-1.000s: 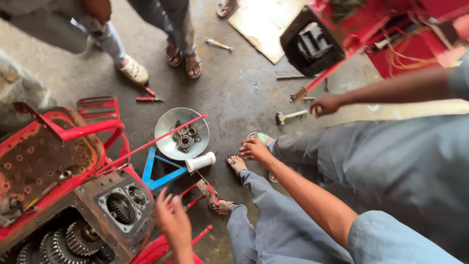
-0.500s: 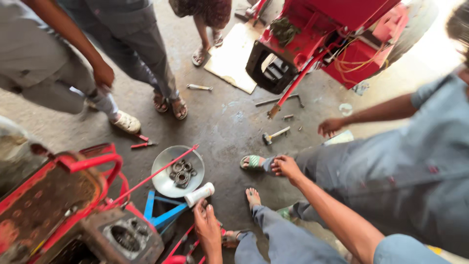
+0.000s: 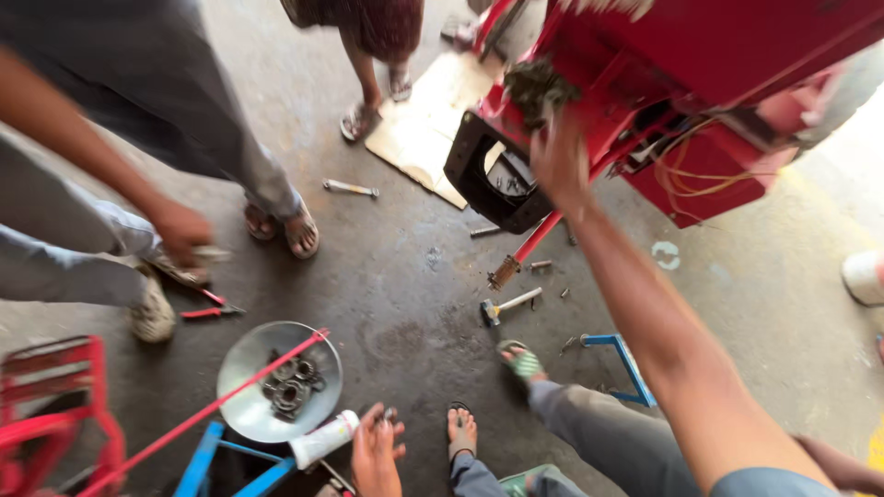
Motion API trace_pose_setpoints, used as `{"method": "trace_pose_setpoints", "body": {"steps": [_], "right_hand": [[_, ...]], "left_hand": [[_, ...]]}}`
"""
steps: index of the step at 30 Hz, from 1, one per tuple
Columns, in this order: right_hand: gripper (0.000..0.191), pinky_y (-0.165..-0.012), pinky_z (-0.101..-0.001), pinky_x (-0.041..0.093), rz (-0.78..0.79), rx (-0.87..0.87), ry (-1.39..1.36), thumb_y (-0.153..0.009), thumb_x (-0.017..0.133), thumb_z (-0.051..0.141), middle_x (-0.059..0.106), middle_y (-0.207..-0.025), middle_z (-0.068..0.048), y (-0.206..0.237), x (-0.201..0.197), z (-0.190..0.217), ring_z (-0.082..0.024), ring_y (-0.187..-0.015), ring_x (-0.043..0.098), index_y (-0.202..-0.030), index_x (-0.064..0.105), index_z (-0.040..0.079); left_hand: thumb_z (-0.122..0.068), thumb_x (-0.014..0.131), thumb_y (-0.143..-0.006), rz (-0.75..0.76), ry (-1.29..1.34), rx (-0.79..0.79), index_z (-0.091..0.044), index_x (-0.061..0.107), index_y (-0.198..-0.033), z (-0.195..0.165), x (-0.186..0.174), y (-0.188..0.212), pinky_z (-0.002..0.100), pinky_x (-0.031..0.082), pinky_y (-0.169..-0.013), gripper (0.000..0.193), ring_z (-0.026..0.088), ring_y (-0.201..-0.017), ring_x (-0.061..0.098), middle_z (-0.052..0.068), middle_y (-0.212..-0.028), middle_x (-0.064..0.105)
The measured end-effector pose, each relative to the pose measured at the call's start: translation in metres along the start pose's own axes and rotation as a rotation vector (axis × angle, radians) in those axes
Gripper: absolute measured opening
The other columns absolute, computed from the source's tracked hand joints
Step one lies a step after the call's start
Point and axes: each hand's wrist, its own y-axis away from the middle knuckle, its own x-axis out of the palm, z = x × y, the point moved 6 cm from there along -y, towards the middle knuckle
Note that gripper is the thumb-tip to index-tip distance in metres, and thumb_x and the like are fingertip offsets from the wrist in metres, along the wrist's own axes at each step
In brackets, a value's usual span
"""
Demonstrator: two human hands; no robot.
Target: The person works on the open gearbox of a red tractor, using a wrench to adjust internal gears and a screwdriver to manipulate components. They also apply lubricant from a tube and wipe parts with a cloth while another person assists nearby.
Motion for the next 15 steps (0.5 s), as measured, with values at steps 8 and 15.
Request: {"method": "trace_pose_setpoints", "body": {"steps": [8, 15], "right_hand": [[0.033, -0.083, -0.0475, 0.053, 0.164, 0.069, -0.202, -0.099, 0.07, 0.019, 0.066, -0.112, -0.022, -0.026, 0.044, -0.05, -0.037, -0.096, 0.064, -0.124, 0.064, -0.001], [0.024, -0.081, -0.0369, 0.057, 1.126, 0.477, -1.177, -0.098, 0.066, 0.017, 0.072, -0.101, -0.014, 0.299, 0.048, 0.121, -0.022, -0.091, 0.07, -0.117, 0.07, 0.002]], "left_hand": [[-0.028, 0.053, -0.106, 0.107, -0.001, 0.236, -0.003, 0.057, -0.142, -0.111, 0.146, -0.063, 0.029, 0.054, -0.088, 0.044, 0.017, -0.113, 0.065, 0.008, -0.125, 0.068], [-0.021, 0.055, -0.097, 0.082, 0.155, 0.189, -0.008, 0.059, -0.132, -0.06, 0.169, -0.125, 0.032, 0.054, -0.091, 0.037, 0.015, -0.107, 0.065, 0.003, -0.122, 0.067]]}}
